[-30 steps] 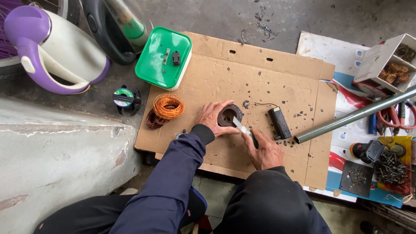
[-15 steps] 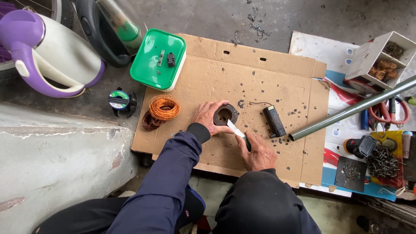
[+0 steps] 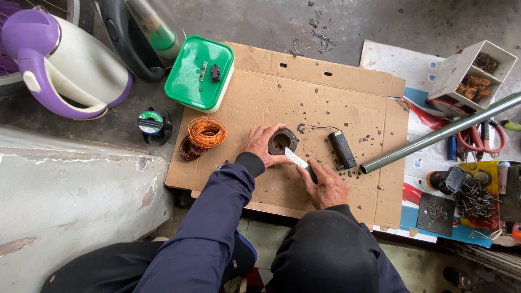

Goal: The person is using a small hand tool to scrape and clean the surface of a metal cylinder on a cardboard workspace.

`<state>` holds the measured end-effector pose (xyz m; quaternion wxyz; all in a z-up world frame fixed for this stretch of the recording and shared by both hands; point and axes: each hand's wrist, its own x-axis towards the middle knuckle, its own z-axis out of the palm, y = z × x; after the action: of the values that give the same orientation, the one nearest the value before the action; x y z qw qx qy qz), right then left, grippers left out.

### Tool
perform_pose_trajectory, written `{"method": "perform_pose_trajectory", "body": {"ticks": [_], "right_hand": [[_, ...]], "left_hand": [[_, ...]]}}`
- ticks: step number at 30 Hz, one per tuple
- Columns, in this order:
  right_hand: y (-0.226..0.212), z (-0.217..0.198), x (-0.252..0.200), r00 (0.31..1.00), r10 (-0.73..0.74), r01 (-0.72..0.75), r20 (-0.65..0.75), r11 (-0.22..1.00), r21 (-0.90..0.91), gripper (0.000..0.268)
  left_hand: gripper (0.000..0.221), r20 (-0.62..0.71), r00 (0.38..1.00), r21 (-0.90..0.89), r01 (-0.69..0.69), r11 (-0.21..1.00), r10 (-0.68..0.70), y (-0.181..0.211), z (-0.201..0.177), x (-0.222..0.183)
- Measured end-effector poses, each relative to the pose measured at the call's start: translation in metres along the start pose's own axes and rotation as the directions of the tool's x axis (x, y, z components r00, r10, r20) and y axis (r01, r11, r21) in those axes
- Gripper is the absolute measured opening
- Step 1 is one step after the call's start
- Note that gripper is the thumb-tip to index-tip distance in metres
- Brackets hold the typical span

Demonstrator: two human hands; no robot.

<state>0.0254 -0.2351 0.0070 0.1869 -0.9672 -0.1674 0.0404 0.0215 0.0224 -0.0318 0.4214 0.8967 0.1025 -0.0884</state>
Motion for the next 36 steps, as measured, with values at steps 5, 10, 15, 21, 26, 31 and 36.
{"method": "perform_pose_trajectory", "body": {"ticks": [5,10,15,21,26,31,36], "right_hand": [[0.001,0.009,-0.004,0.998,0.052,-0.053,0.022,0.997,0.049,0.053],[0.001,0.01,-0.008,0.999,0.045,-0.046,0.015,0.998,0.044,0.048],[-0.002,0.002,-0.009,0.999,0.05,-0.05,0.014,0.998,0.039,0.049],[0.001,0.005,-0.014,0.998,0.04,-0.039,-0.043,0.999,0.025,0.048],[0.005,0.011,-0.019,0.998,0.06,-0.06,-0.035,0.998,0.01,0.047],[0.006,0.008,-0.019,0.993,0.117,-0.117,0.017,0.993,0.009,0.053],[-0.01,-0.004,-0.02,0.982,0.181,-0.183,0.059,0.983,0.026,0.056]], "left_hand": [[0.112,0.009,1.0,0.004,0.0,1.0,0.0,-0.004,0.003,0.001],[0.114,0.01,1.0,0.012,-0.022,1.0,0.022,-0.009,0.003,0.001],[0.119,0.02,1.0,0.018,-0.016,1.0,0.015,-0.013,0.005,0.003],[0.12,0.003,1.0,-0.006,-0.025,1.0,0.025,-0.013,0.005,0.002],[0.121,0.007,1.0,-0.007,-0.019,1.0,0.019,-0.016,0.008,0.003],[0.117,-0.006,1.0,-0.025,-0.014,1.0,0.014,-0.009,0.006,0.003],[0.115,-0.02,1.0,-0.039,0.011,0.999,-0.012,-0.011,0.01,0.003]]}}
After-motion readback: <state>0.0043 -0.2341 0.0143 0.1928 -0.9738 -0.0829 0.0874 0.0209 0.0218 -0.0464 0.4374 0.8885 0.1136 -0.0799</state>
